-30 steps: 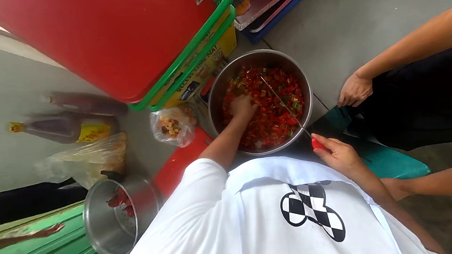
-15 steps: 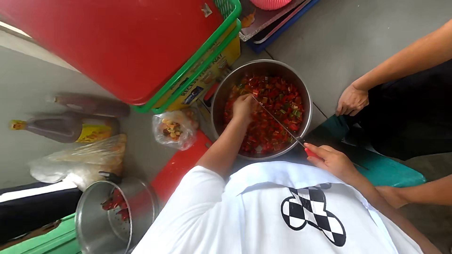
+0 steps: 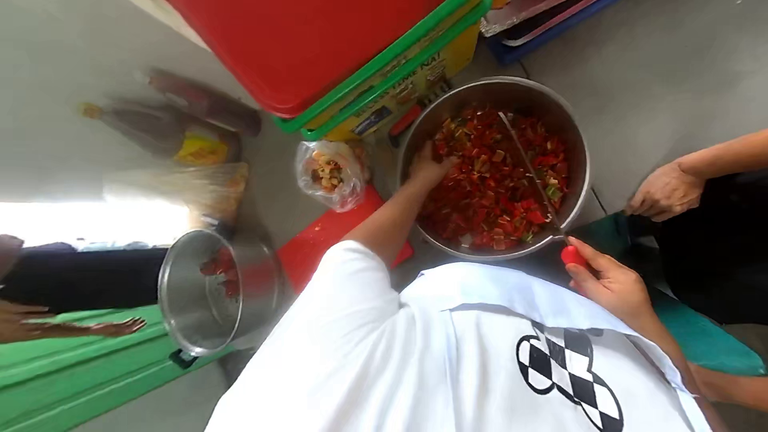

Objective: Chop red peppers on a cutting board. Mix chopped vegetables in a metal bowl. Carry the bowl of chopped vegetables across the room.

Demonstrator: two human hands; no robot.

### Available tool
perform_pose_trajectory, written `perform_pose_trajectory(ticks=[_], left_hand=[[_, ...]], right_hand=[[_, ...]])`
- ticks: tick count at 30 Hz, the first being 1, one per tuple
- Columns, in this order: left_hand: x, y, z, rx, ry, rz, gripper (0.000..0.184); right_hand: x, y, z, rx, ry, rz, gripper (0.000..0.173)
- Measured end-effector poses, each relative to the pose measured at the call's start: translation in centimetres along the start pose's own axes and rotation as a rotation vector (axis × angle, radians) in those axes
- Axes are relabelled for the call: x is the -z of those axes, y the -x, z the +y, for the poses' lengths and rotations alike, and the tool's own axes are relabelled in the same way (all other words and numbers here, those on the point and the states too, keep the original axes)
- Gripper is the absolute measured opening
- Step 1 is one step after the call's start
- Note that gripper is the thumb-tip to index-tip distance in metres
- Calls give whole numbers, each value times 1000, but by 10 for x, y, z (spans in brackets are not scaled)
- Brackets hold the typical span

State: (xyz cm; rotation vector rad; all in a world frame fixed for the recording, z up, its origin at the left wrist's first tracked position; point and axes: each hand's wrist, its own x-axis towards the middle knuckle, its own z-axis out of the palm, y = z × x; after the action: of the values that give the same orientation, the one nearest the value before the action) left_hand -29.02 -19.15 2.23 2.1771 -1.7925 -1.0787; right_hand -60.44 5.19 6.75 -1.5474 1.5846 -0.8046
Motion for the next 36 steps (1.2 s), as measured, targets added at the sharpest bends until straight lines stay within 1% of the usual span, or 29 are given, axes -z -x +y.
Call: perform_pose_trajectory(ticks=[1, 2, 5, 7, 9, 11, 12, 14, 15, 16, 18, 20, 23, 24, 26, 27, 28, 29, 31, 33, 34, 36], left_hand=[[-9, 4, 5, 10, -33, -22, 91], [-21, 14, 16, -36, -77, -49, 88], [-68, 46, 51, -376, -139, -103, 66], [-92, 57, 68, -570, -195, -182, 62], [-103, 54, 86, -722, -296, -232, 57], [-108, 34, 107, -792, -409, -283, 59], [-111, 22, 118, -787, -472, -327, 67], [-117, 0, 138, -724, -567, -413, 84], [-121, -9, 145, -678, -594, -435, 87], [-122, -17, 151, -642, -612, -446, 86], [-114, -23, 153, -628, -628, -451, 76], [-94, -22, 142, -654, -619, -439, 60], [-47, -16, 102, -616, -641, -408, 42], [-28, -16, 87, -597, -646, -433, 37], [10, -19, 65, -566, -571, -561, 30], [24, -25, 63, -539, -509, -614, 30], [32, -31, 66, -526, -440, -607, 30], [35, -40, 72, -522, -393, -552, 31], [26, -65, 93, -488, -377, -426, 40], [-5, -86, 115, -413, -348, -347, 51], [-24, -88, 125, -379, -331, -304, 57], [-63, -73, 145, -363, -343, -244, 64]], right_hand=[[0, 0, -2, -4, -16, 4, 47], [0, 0, -3, -6, -26, 6, 47], [3, 1, -9, -29, -32, 13, 49], [6, 3, -10, -39, -15, 35, 49], [10, 6, -12, -34, 2, 61, 49], [11, 6, -15, -23, 14, 80, 50], [12, 6, -16, -23, 22, 90, 50], [14, 6, -16, -21, 31, 117, 50], [14, 5, -14, -12, 35, 128, 49], [14, 5, -13, -8, 36, 133, 49], [14, 5, -11, -10, 27, 141, 47], [16, 7, -10, -32, 8, 137, 46], [21, 11, -4, -64, -18, 141, 46], [22, 13, -3, -78, -22, 143, 46], [24, 15, 0, -106, -25, 144, 47], [23, 16, 1, -116, -32, 148, 46], [23, 16, 2, -123, -38, 148, 46], [22, 16, 2, -123, -41, 149, 46], [21, 14, 1, -94, -40, 162, 45], [21, 14, -3, -77, -41, 172, 44], [22, 14, -5, -76, -40, 171, 44], [22, 16, -8, -84, -36, 172, 45]])
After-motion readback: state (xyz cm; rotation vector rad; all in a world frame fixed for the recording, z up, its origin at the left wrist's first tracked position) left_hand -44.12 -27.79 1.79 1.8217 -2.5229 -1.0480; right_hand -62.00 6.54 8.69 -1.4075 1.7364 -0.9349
